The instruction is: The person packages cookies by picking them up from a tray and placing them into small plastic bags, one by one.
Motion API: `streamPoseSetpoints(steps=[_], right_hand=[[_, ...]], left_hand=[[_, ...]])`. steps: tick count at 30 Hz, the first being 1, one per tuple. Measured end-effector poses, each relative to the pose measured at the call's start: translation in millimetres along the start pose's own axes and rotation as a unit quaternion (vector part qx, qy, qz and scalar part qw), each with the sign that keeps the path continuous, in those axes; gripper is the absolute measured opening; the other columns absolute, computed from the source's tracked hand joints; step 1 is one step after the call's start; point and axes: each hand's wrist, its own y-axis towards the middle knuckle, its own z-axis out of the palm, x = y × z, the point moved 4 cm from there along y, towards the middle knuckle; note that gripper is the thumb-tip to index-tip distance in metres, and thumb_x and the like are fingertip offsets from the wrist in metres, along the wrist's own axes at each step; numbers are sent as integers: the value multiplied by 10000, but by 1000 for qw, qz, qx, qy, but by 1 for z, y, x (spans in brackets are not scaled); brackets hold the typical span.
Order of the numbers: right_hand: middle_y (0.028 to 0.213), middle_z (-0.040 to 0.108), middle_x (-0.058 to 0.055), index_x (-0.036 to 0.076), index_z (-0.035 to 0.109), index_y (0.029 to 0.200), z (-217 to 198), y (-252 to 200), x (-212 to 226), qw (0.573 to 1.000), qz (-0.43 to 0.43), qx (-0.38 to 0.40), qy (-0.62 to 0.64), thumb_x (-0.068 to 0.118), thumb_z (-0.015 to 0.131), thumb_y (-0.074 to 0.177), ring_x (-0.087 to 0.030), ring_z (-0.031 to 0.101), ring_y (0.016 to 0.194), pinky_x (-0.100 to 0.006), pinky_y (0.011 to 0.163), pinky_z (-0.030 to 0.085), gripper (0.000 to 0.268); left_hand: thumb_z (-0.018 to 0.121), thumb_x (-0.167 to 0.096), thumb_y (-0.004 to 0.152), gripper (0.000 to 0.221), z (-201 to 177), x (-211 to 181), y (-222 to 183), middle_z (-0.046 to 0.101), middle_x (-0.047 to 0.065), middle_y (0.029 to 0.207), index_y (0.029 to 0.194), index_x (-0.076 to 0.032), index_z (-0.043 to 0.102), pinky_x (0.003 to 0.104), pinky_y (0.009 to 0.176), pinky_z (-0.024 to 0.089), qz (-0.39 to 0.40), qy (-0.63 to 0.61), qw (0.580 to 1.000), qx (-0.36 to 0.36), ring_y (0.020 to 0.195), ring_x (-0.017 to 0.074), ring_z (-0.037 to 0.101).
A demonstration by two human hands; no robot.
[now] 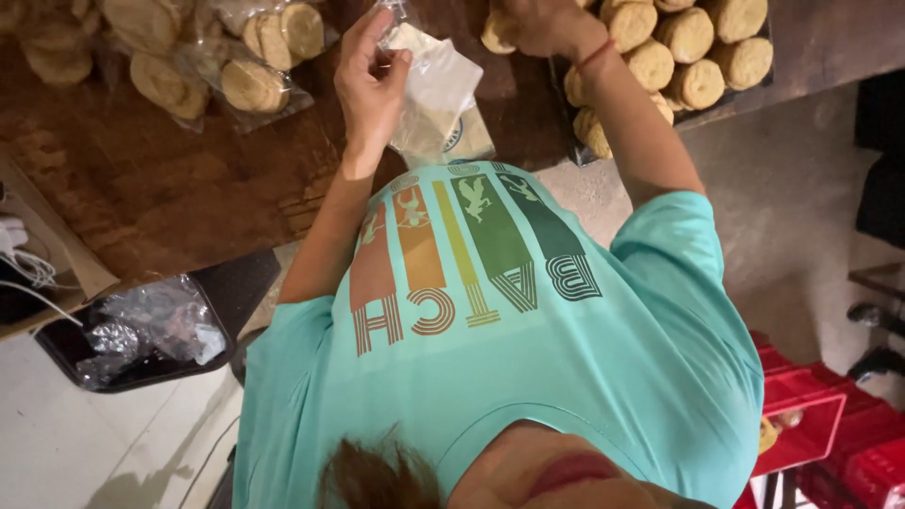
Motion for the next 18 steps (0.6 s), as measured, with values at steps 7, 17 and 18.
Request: streamPoseSetpoints(steps=[7, 17, 18], right_hand=[[1118, 725, -169, -11, 670, 1205, -28, -19, 6, 901, 80, -93, 416, 162, 729, 1011, -278, 711, 1016, -437, 911, 587, 267], [1152, 662, -84, 46, 600, 1164, -36, -27, 82, 450, 40, -283, 846, 152, 688, 1039, -267, 656, 1157, -454, 1064, 552, 186], [1175, 655, -73, 58, 596, 1190, -42, -25, 94, 452, 28, -292, 842, 143, 698, 1037, -259, 648, 1184, -438, 1074, 543, 203]], left_hand=[[772, 74, 988, 570, -7, 12, -1, 573, 54, 1520, 1497, -100, 582, 218, 730, 601, -43, -17, 999, -12, 857, 100, 675], [805, 26, 956, 696, 60, -25, 22, 558, 139, 1471, 1550, -114, 472, 214, 729, 638, 11, -16, 996, 89, 993, 160, 791], [803, 24, 948, 697, 67, -29, 24, 553, 147, 1462, 1544, -97, 462, 224, 733, 640, 4, -32, 995, 94, 972, 161, 796]])
